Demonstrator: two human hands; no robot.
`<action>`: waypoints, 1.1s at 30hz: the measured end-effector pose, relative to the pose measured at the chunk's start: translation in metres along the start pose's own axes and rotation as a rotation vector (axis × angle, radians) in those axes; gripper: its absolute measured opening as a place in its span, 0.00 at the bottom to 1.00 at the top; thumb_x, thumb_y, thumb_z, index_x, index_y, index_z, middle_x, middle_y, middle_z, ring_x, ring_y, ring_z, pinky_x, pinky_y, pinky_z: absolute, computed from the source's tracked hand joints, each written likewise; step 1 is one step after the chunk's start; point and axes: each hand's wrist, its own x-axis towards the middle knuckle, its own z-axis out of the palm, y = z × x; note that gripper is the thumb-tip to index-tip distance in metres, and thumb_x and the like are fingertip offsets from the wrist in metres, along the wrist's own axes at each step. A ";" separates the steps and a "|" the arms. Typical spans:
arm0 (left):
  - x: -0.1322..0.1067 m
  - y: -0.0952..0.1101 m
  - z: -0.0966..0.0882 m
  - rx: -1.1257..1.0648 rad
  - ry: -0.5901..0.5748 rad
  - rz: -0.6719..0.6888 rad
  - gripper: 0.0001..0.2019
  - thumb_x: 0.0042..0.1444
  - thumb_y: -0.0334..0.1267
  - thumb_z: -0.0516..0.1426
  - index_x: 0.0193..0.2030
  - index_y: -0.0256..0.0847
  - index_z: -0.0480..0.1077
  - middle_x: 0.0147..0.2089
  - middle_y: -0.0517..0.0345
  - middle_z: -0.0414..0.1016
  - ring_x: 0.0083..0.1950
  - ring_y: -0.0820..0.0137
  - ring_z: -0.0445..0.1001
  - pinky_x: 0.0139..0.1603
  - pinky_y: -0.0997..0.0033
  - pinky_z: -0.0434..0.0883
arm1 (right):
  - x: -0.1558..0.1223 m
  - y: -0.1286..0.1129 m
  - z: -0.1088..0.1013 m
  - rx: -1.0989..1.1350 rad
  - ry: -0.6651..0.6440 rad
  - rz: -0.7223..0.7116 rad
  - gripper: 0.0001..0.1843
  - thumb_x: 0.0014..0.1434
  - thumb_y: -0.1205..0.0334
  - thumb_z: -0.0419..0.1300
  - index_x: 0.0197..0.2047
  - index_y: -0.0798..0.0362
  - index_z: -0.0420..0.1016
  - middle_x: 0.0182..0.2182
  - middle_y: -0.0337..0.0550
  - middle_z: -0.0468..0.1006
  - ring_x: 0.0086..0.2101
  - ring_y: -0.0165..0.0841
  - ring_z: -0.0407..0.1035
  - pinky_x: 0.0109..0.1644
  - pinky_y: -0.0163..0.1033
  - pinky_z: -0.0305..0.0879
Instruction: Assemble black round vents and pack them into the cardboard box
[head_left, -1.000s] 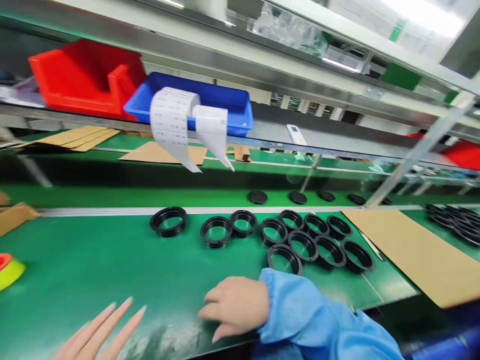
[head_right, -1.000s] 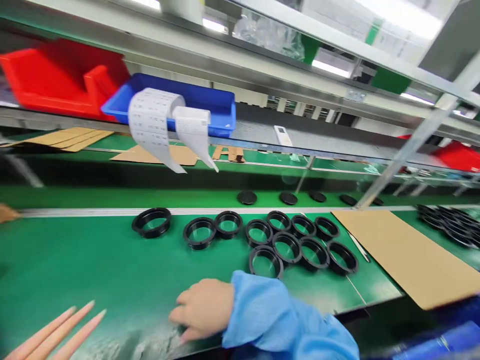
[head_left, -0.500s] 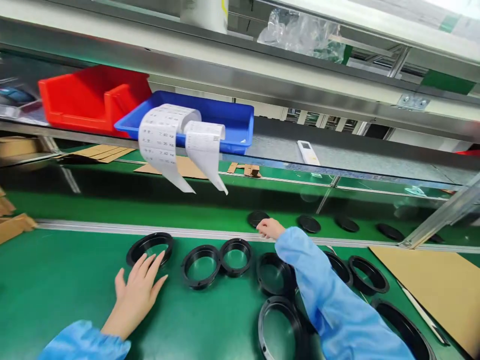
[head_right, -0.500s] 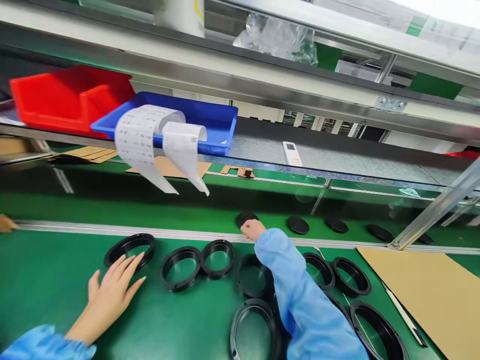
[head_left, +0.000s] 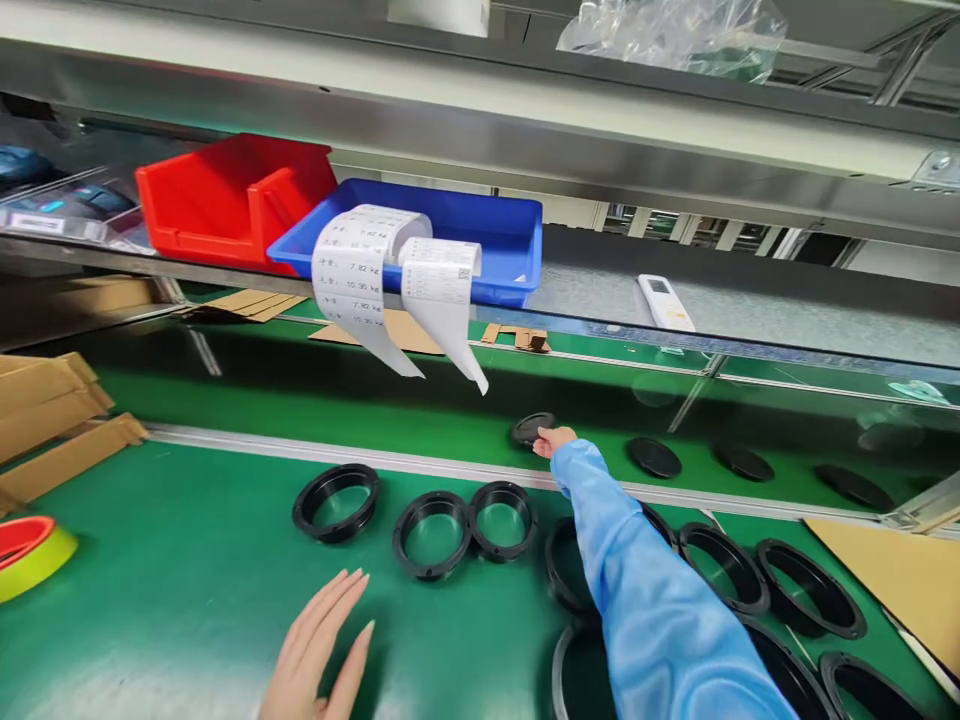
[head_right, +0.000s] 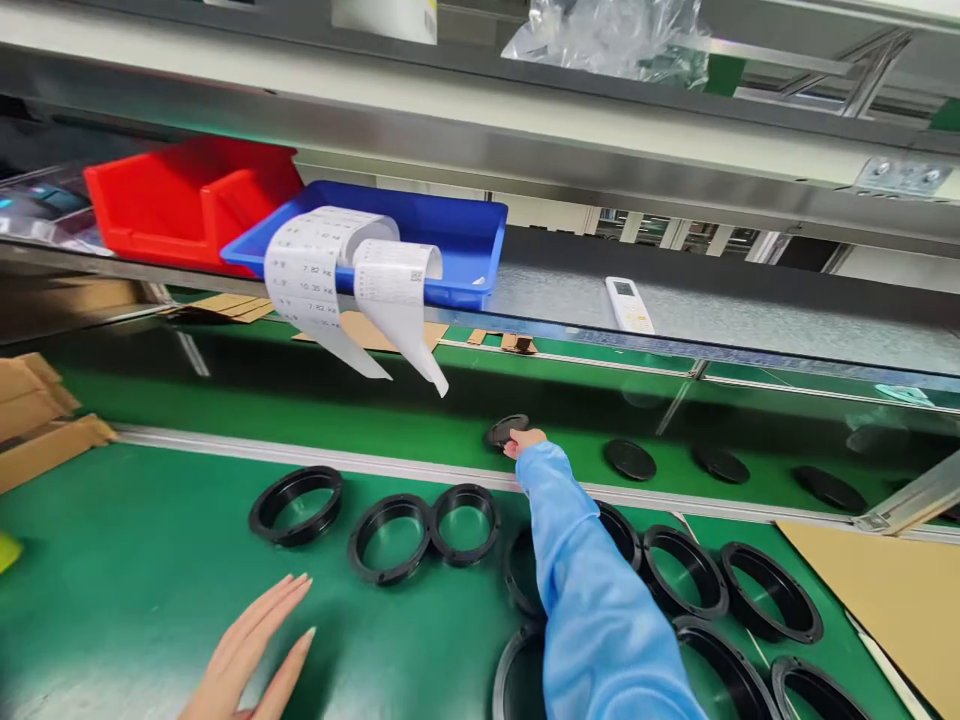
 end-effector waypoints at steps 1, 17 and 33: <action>-0.003 0.007 -0.002 -0.056 -0.006 -0.056 0.26 0.65 0.42 0.53 0.68 0.72 0.56 0.65 0.61 0.65 0.65 0.53 0.66 0.65 0.44 0.67 | -0.007 -0.007 0.004 0.125 -0.028 0.016 0.15 0.71 0.55 0.59 0.47 0.61 0.71 0.39 0.45 0.74 0.36 0.32 0.72 0.40 0.39 0.76; -0.031 0.070 -0.019 -1.829 -0.238 -0.781 0.42 0.60 0.66 0.57 0.75 0.58 0.47 0.70 0.54 0.61 0.70 0.53 0.60 0.72 0.49 0.57 | -0.312 -0.031 0.131 1.303 -0.766 0.252 0.38 0.44 0.42 0.79 0.44 0.59 0.69 0.37 0.48 0.77 0.35 0.29 0.74 0.42 0.33 0.76; -0.067 0.080 -0.037 -1.925 -0.077 -0.956 0.39 0.56 0.70 0.56 0.69 0.53 0.62 0.71 0.53 0.61 0.74 0.49 0.51 0.75 0.46 0.47 | -0.292 -0.008 0.157 0.247 0.063 -0.761 0.17 0.74 0.56 0.49 0.57 0.43 0.76 0.60 0.47 0.60 0.59 0.44 0.51 0.64 0.55 0.56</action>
